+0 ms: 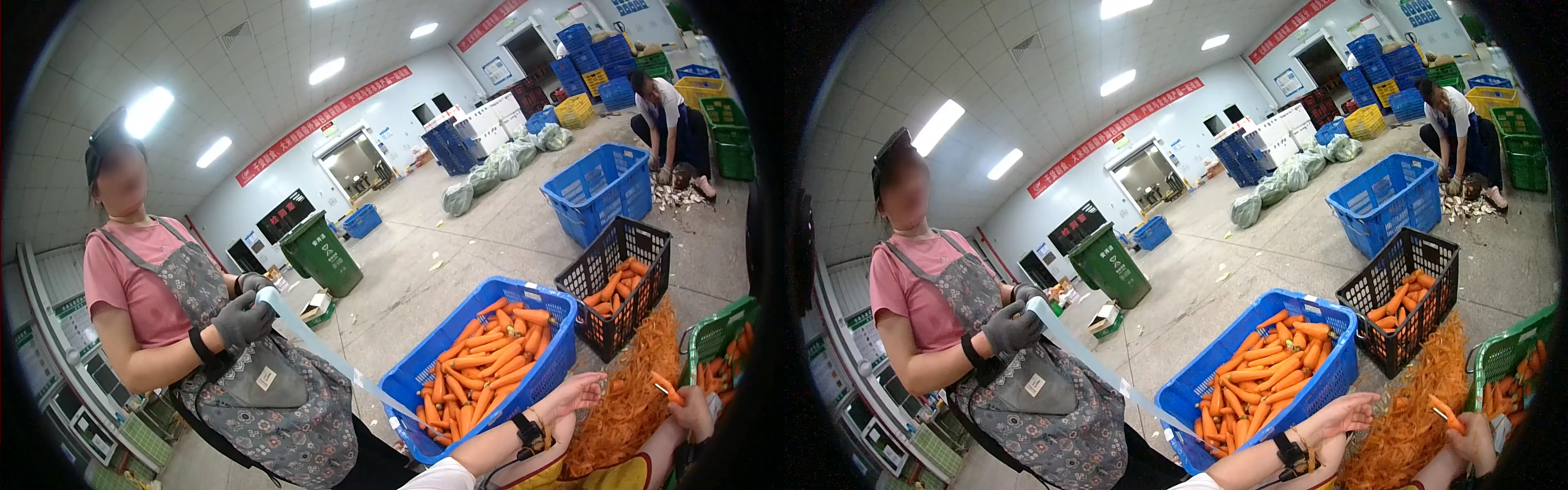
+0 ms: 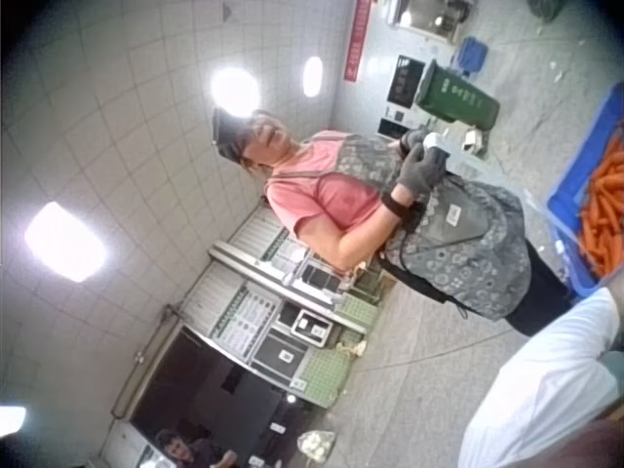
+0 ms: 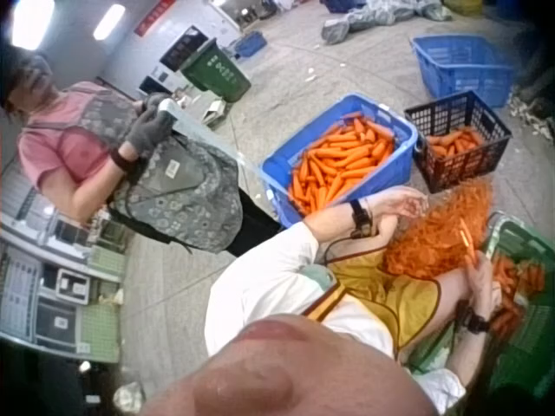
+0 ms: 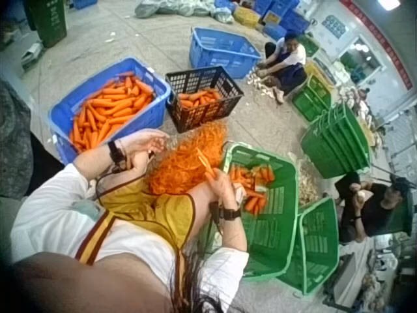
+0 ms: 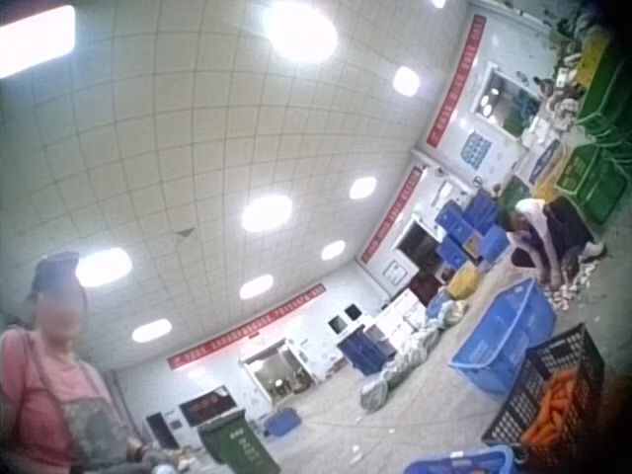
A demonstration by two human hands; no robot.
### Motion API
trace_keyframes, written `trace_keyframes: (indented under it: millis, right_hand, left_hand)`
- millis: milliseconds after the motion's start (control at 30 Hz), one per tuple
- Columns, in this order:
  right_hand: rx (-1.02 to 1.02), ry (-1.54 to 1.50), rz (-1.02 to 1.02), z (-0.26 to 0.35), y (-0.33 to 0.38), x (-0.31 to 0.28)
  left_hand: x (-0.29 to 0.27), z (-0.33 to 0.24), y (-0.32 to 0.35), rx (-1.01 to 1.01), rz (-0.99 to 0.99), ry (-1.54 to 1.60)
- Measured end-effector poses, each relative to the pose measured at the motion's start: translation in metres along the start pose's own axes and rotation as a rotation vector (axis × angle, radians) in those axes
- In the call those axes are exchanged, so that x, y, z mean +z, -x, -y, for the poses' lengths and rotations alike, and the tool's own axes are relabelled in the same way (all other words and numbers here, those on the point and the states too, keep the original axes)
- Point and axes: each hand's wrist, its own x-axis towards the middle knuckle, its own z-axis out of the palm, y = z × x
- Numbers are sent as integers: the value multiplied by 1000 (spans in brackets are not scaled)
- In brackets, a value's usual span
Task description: The person peels carrots with a peeler, placing the peels on the floor and the peeled carrots into a basket. They then handle a paper slip and a plastic bag before resuming peeling more carrots.
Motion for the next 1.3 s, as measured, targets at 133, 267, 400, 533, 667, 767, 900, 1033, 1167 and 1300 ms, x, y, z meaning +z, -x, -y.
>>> trace_keyframes:
  millis: [133, 267, 400, 533, 667, 767, 900, 1033, 1167, 1300]
  right_hand:
    - [15, 36, 5, -5, -3, 4]
    - [-7, -24, -30, -9, -3, 7]
    - [4, -46, -34, -9, -3, 8]
    - [35, 3, -4, -9, -4, 6]
    - [10, -38, -21, -14, -5, 9]
    - [-13, -36, -57, -19, -5, 13]
    - [-25, -39, -63, -25, -5, 16]
    - [-13, -5, -35, -24, -7, 14]
    - [16, -22, -11, -18, -7, 10]
    - [13, 4, -15, -13, -5, 9]
  left_hand:
    - [-1, 0, -1, -16, 2, -1]
    - [-1, 0, -2, -10, 7, 5]
    - [-1, 0, -1, 0, -4, 6]
    - [0, -1, 0, -3, -7, 1]
    - [0, -1, -2, -2, -11, -8]
    - [-1, 0, -3, -12, -22, -9]
    - [-2, 1, -3, -6, -33, -2]
    - [-5, 1, -3, 5, 24, 31]
    - [-6, 1, -3, 10, 24, 35]
    - [-5, 2, -2, 5, 10, 50]
